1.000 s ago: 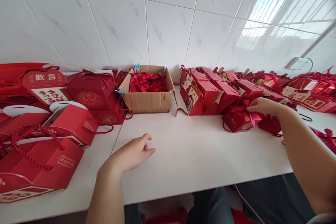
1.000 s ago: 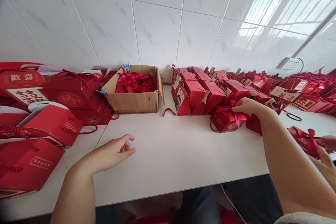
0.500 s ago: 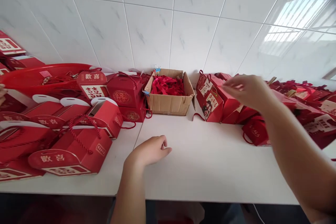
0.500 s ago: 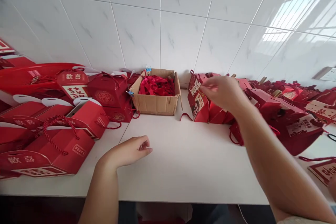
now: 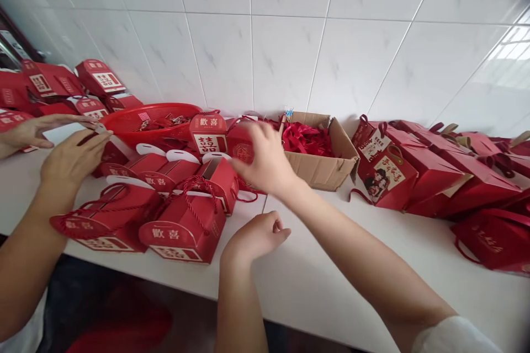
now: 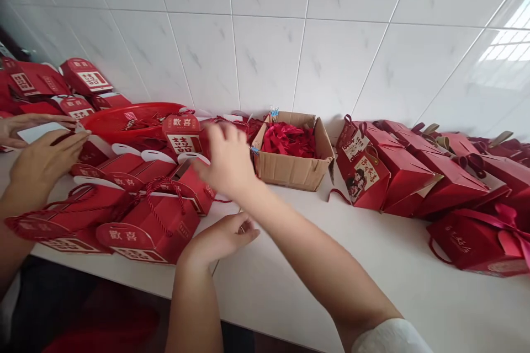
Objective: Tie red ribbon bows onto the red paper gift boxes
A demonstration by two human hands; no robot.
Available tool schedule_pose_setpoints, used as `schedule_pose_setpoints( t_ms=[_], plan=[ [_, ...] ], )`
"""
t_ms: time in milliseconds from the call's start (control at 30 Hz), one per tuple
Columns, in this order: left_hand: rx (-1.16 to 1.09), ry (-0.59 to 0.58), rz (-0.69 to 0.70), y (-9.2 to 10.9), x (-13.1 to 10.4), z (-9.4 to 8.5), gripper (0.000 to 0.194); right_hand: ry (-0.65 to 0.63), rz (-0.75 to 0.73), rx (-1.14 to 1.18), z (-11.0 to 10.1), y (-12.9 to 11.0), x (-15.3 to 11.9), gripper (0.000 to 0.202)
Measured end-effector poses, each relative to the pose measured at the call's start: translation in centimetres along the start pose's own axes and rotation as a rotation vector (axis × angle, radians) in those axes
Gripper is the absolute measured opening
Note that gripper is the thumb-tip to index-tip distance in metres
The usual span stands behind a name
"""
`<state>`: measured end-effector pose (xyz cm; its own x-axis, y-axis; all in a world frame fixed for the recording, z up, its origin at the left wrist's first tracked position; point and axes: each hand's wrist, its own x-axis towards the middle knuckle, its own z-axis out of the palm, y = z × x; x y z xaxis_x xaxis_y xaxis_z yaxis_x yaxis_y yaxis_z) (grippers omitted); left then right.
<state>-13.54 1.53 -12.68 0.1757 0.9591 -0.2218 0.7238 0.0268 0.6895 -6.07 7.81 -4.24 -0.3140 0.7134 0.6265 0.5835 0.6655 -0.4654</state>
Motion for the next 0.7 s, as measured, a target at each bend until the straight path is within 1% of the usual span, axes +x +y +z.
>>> schedule_pose_setpoints(
  t_ms=[33, 67, 100, 167, 233, 267, 300, 367, 467, 500, 567, 600, 667, 700],
  plan=[
    [0.005, -0.032, 0.005, -0.1, 0.0, -0.2, 0.028, 0.059, 0.053, -0.014, 0.4, 1.1, 1.3, 0.068],
    [0.007, -0.059, 0.016, -0.2, -0.1, -0.3, 0.025, 0.068, 0.113, -0.018, 0.6, 2.3, 2.4, 0.080],
    [0.004, -0.076, 0.030, -0.3, 0.0, -0.5, 0.022, 0.032, 0.177, -0.013, 0.7, 3.4, 3.4, 0.090],
    [-0.018, -0.066, 0.062, -0.5, 0.0, -0.8, 0.021, -0.115, 0.269, -0.031, 0.6, 5.2, 4.9, 0.106],
    [-0.047, -0.041, 0.089, -0.9, 0.1, -1.0, 0.021, -0.283, 0.260, -0.062, 0.4, 6.3, 5.6, 0.114],
    [-0.058, -0.029, 0.097, -1.0, 0.1, -1.1, 0.021, -0.326, 0.239, -0.073, 0.3, 6.6, 5.7, 0.115],
    [-0.067, -0.015, 0.102, -1.2, 0.1, -1.1, 0.021, -0.342, 0.215, -0.076, 0.2, 6.8, 5.8, 0.115],
    [-0.080, 0.013, 0.106, -1.4, 0.0, -1.3, 0.021, -0.292, 0.167, -0.051, 0.0, 6.8, 5.6, 0.112],
    [-0.093, 0.036, 0.106, -1.6, -0.4, -1.5, 0.022, -0.123, 0.053, 0.015, -1.2, 5.8, 4.3, 0.104],
    [-0.099, 0.040, 0.111, -1.5, -0.5, -1.7, 0.021, -0.062, -0.002, 0.028, -2.0, 5.2, 3.5, 0.100],
    [-0.119, 0.064, 0.132, -1.3, -0.8, -1.9, 0.021, 0.038, -0.107, 0.038, -4.2, 4.1, 1.2, 0.093],
    [-0.138, 0.092, 0.148, -1.2, -0.9, -2.0, 0.020, 0.049, -0.151, 0.050, -5.6, 3.7, -0.3, 0.089],
    [-0.215, 0.186, 0.192, -0.7, -1.1, -2.2, 0.017, -0.009, -0.225, 0.083, -8.4, 3.1, -3.4, 0.085],
    [-0.285, 0.236, 0.225, -0.3, -1.1, -2.3, 0.016, -0.037, -0.253, 0.107, -9.7, 3.0, -4.8, 0.086]
  ],
)
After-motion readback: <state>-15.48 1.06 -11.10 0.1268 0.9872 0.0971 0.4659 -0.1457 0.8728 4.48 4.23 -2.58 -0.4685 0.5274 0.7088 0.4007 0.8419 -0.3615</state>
